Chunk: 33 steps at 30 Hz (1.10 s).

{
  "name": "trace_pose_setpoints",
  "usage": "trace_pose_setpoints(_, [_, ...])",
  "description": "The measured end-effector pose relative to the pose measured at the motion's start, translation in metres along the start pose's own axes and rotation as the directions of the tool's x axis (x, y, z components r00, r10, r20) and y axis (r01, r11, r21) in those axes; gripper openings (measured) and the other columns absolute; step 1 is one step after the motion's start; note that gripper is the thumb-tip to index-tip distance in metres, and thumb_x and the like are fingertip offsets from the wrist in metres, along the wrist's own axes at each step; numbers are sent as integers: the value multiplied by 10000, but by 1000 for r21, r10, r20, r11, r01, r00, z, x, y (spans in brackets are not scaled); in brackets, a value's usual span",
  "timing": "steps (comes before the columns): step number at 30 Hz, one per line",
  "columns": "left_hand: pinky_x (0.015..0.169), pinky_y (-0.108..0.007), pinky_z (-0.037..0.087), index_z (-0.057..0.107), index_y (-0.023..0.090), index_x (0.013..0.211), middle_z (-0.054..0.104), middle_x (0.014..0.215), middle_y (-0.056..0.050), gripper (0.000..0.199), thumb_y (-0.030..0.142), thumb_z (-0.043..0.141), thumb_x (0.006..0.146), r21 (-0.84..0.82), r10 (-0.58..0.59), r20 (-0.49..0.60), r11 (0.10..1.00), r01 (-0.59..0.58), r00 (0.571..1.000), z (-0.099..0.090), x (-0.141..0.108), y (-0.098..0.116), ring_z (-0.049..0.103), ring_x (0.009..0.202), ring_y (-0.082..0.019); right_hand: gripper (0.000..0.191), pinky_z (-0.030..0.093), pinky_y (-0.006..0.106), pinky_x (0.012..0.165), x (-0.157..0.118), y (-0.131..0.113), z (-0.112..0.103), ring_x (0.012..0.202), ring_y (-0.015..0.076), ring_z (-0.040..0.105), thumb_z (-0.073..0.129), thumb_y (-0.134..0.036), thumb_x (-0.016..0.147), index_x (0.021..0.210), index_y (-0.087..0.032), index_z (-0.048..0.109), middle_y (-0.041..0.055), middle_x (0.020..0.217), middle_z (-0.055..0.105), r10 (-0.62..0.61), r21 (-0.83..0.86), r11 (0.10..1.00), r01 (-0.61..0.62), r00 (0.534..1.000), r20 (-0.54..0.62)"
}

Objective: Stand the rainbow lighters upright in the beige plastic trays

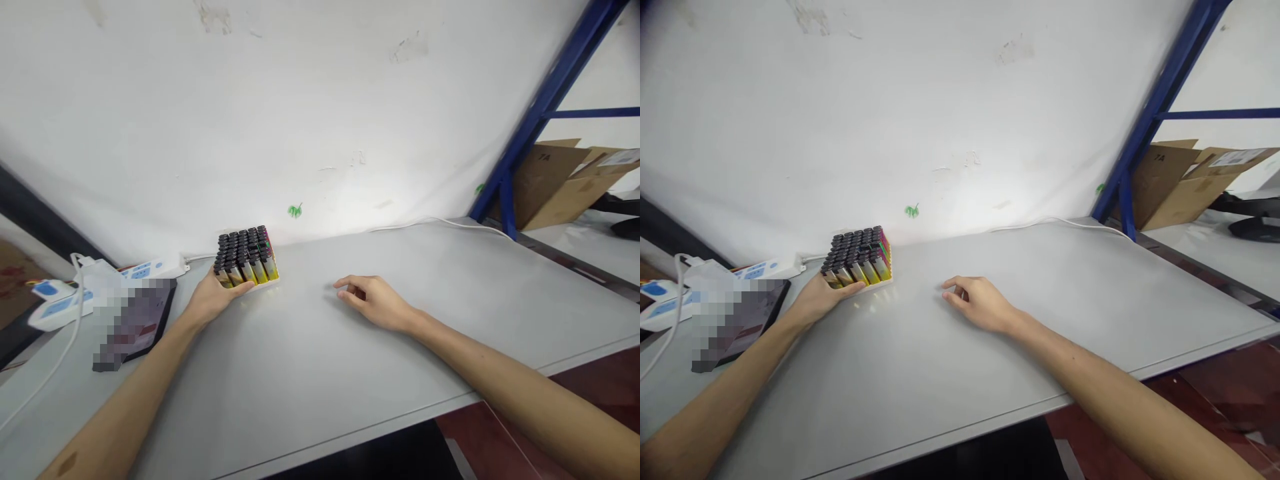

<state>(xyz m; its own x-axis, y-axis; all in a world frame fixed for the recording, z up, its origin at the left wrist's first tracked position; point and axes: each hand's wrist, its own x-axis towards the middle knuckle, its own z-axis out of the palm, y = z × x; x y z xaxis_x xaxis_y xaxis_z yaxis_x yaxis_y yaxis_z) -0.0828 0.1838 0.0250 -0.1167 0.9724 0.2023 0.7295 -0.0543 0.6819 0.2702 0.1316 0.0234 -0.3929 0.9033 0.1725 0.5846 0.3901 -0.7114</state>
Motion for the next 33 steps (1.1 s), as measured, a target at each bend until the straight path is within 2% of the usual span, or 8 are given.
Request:
trace_pose_setpoints(14, [1014, -449, 504, 612, 188, 1214, 710, 1224, -78, 661, 504, 796, 664, -79, 23, 108, 997, -14, 994, -12, 16, -1, 654, 1142, -302, 386, 454, 290, 632, 2, 11, -14, 644, 140, 583, 494, -536, 936, 1048, -215, 676, -19, 743, 553, 145, 219, 966, -139, 989, -15])
trace_pose_setpoints(17, [1044, -405, 490, 455, 155, 1388, 593, 1401, -116, 783, 465, 758, 736, -145, 40, 0, 989, -40, 999, -7, 4, -3, 594, 1244, -289, 391, 448, 283, 626, 3, 12, -16, 654, 142, 585, 490, -543, 935, 1029, -209, 672, -18, 735, 563, 157, 208, 967, -147, 987, -34])
trace_pose_setpoints(20, [1148, -410, 392, 202, 133, 1520, 262, 1617, -185, 925, 430, 702, 801, -174, 38, -222, 982, -78, 974, -1, -13, 4, 376, 1441, -302, 385, 437, 286, 624, 5, 16, -17, 655, 150, 572, 478, -534, 939, 996, -212, 681, -11, 713, 597, 161, 120, 981, -149, 982, -98])
trace_pose_setpoints(23, [1187, -423, 337, 361, 162, 1447, 391, 1527, -139, 734, 405, 673, 829, 82, 301, -428, 952, -295, 852, 8, -32, 29, 392, 1419, -278, 329, 457, 304, 704, 8, 22, -20, 751, 169, 604, 494, -476, 940, 961, -219, 697, 20, 831, 686, 128, -12, 991, -132, 973, -190])
trace_pose_setpoints(25, [1185, -448, 333, 477, 210, 1340, 505, 1415, -98, 508, 375, 608, 877, 210, 495, -296, 868, -450, 817, 19, -44, 51, 434, 1380, -263, 291, 465, 321, 808, 10, 27, -22, 885, 189, 626, 507, -430, 937, 953, -214, 702, 47, 972, 711, 108, -73, 989, -129, 965, -238])
trace_pose_setpoints(27, [1125, -441, 408, 526, 231, 1269, 567, 1334, -85, 403, 394, 570, 903, 194, 606, -3, 781, -594, 796, 36, -54, 68, 507, 1303, -252, 281, 450, 348, 899, 11, 32, -26, 1011, 218, 612, 508, -411, 935, 956, -212, 706, 67, 1069, 698, 118, -129, 979, -160, 951, -286])
trace_pose_setpoints(30, [1112, -454, 416, 556, 238, 1244, 535, 1402, -85, 370, 435, 542, 931, 138, 601, 306, 740, -659, 739, 64, -64, 79, 505, 1306, -259, 292, 418, 393, 972, 12, 39, -32, 1142, 261, 559, 499, -414, 939, 1002, -219, 706, 88, 1154, 665, 165, -215, 945, -248, 925, -342])
trace_pose_setpoints(33, [1083, -451, 442, 568, 233, 1222, 587, 1341, -79, 348, 447, 507, 954, 95, 573, 390, 754, -651, 721, 80, -69, 77, 536, 1267, -250, 316, 401, 406, 1006, 12, 45, -35, 1211, 279, 524, 503, -415, 939, 1090, -207, 687, 116, 1228, 632, 194, -284, 914, -291, 926, -324])
